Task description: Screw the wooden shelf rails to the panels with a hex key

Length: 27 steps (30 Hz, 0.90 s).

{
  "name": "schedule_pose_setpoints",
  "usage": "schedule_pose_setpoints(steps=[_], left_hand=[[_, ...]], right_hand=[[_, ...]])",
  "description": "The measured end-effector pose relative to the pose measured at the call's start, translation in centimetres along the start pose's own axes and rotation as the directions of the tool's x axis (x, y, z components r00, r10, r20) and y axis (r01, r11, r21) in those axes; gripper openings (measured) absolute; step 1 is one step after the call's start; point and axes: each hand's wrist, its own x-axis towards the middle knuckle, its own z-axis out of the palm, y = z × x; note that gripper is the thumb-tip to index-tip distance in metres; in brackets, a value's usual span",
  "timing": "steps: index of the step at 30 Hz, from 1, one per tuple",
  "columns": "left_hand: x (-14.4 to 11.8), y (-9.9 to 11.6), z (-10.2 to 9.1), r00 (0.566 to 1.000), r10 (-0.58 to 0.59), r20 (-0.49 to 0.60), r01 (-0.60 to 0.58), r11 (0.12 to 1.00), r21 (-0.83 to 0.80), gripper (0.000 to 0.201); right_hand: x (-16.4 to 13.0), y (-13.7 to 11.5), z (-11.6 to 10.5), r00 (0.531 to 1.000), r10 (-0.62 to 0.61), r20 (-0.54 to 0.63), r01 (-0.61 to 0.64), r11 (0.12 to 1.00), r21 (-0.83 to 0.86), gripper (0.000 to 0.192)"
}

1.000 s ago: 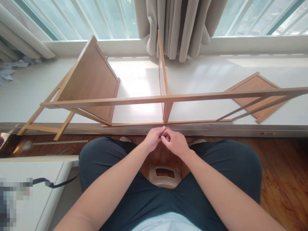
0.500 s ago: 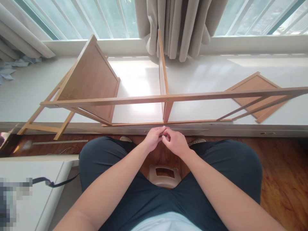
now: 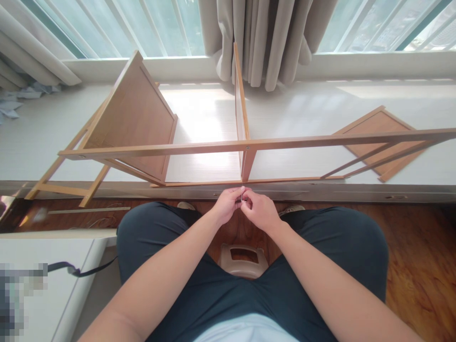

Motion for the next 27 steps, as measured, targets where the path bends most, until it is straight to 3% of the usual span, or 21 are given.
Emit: schedule_pose_setpoints(steps=[27], left_hand=[[-0.03,0.08,0.12,1.000,-0.005,-0.017,0.005,1.000,0.021,0.050]], right_hand=[[-0.01,0.68,0.38,1.000,-0.009,-0.002,0.009,0.999,0.031,0.018]])
